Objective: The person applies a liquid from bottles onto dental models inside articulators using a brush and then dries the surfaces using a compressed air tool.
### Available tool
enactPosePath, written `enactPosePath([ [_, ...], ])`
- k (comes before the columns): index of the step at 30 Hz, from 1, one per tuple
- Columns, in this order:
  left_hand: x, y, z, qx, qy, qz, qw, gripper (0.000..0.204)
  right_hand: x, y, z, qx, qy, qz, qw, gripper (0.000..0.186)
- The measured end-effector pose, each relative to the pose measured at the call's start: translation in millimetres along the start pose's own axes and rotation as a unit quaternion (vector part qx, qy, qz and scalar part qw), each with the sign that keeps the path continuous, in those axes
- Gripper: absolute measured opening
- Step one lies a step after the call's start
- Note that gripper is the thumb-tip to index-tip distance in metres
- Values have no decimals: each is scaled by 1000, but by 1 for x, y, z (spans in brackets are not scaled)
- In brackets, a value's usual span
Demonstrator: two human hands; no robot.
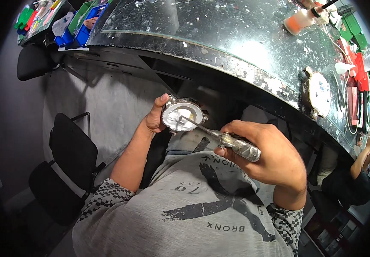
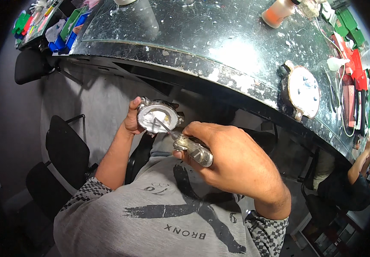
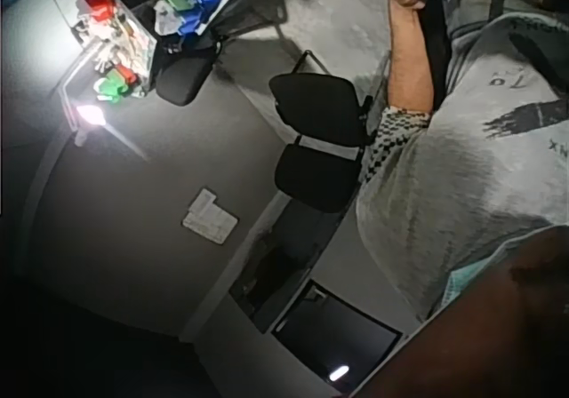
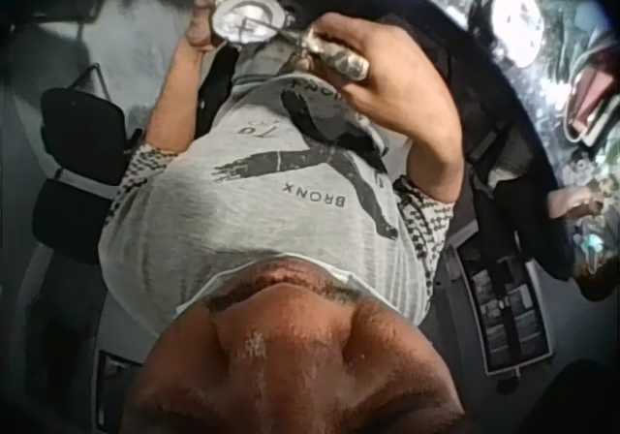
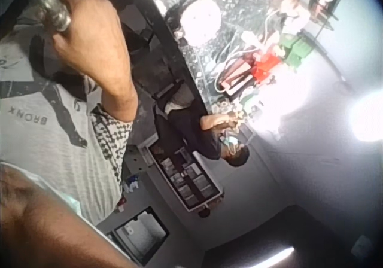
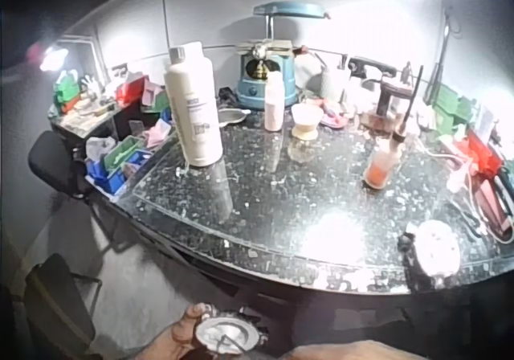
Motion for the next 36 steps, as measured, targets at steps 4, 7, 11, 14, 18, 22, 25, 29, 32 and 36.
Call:
enactPosePath([
  [4,4,0,-2,-9,6,17,1000,100,2,3,3,-28,-3,6,1000,29],
  [7,1,2,-4,-28,3,26,999,98,-2,4,3,-1,4,14,1000,30],
  [11,1,1,-4,-14,-13,33,999,99,-4,7,3,-1,4,6,1000,30],
  [14,-2,2,-5,-15,-7,20,1000,102,-7,9,2,16,11,11,1000,30],
  [18,2,7,4,-28,-63,33,997,104,-7,12,6,5,5,16,1000,30],
  [22,-7,9,8,-23,-131,33,991,110,-10,13,2,12,15,20,1000,29],
  [25,-2,10,14,-21,-184,58,981,114,-9,14,3,-8,24,-1,1000,29],
  [29,-8,10,15,-35,-216,52,974,116,-15,14,2,-3,16,56,998,29],
  [32,-23,13,9,-24,-175,75,981,117,-12,13,2,18,9,4,1000,29],
  [36,-16,11,14,-8,-206,-48,977,117,-15,15,4,20,7,-10,1000,28],
])
Point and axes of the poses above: each hand's wrist, its own y-axis towards the middle knuckle, its own x-axis out of the back of the hand, z = x × y, the point moved 6 cm from there along y, towards the middle knuckle, and after that the axes turned 6 degrees about z, right-handed, at the moved point
